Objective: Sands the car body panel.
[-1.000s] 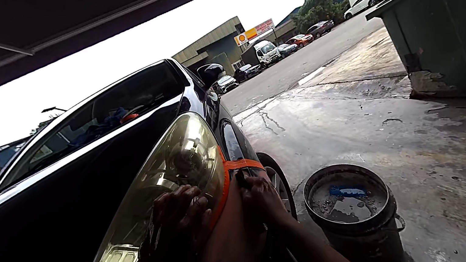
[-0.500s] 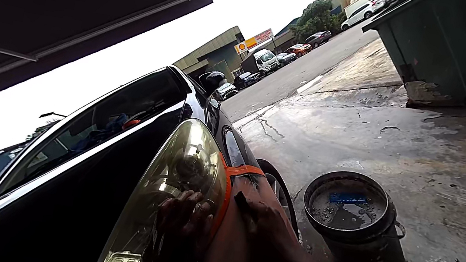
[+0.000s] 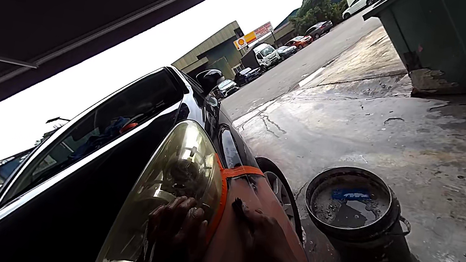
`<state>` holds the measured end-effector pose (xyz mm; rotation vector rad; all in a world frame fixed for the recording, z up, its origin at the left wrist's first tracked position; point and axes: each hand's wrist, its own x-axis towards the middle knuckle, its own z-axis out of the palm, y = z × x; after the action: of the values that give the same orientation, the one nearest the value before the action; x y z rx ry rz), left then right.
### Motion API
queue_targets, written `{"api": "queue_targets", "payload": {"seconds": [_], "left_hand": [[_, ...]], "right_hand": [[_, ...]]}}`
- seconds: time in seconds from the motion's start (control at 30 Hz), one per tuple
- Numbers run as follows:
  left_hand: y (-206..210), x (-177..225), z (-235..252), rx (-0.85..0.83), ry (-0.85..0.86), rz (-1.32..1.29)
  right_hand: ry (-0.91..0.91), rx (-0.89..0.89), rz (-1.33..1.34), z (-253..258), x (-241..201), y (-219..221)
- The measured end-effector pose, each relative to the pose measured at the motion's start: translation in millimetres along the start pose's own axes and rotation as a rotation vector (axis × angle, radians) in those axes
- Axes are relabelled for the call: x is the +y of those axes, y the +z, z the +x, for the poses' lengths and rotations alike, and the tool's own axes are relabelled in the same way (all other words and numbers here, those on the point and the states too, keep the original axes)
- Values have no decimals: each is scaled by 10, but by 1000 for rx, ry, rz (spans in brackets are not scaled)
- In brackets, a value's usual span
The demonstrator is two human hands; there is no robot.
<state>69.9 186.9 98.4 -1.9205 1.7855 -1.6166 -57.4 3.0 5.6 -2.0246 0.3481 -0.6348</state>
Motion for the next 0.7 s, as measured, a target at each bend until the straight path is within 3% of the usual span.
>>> {"api": "queue_targets", "payload": {"seconds": [0.13, 0.3, 0.43, 0.57, 0.7], "left_hand": [[8, 18, -20, -8, -3, 6], [17, 14, 56, -8, -10, 14], [-13, 32, 1, -17, -10, 8], [3, 9, 56, -21, -9, 27], [-59, 20, 22, -48, -14, 23]], "right_hand": [[84, 15, 0, 333, 80, -151], [-4, 29, 3, 25, 80, -21], [109, 5, -16, 363, 141, -183], [-75, 1, -20, 10, 113, 9], [135, 42, -5, 604, 440, -407]]}}
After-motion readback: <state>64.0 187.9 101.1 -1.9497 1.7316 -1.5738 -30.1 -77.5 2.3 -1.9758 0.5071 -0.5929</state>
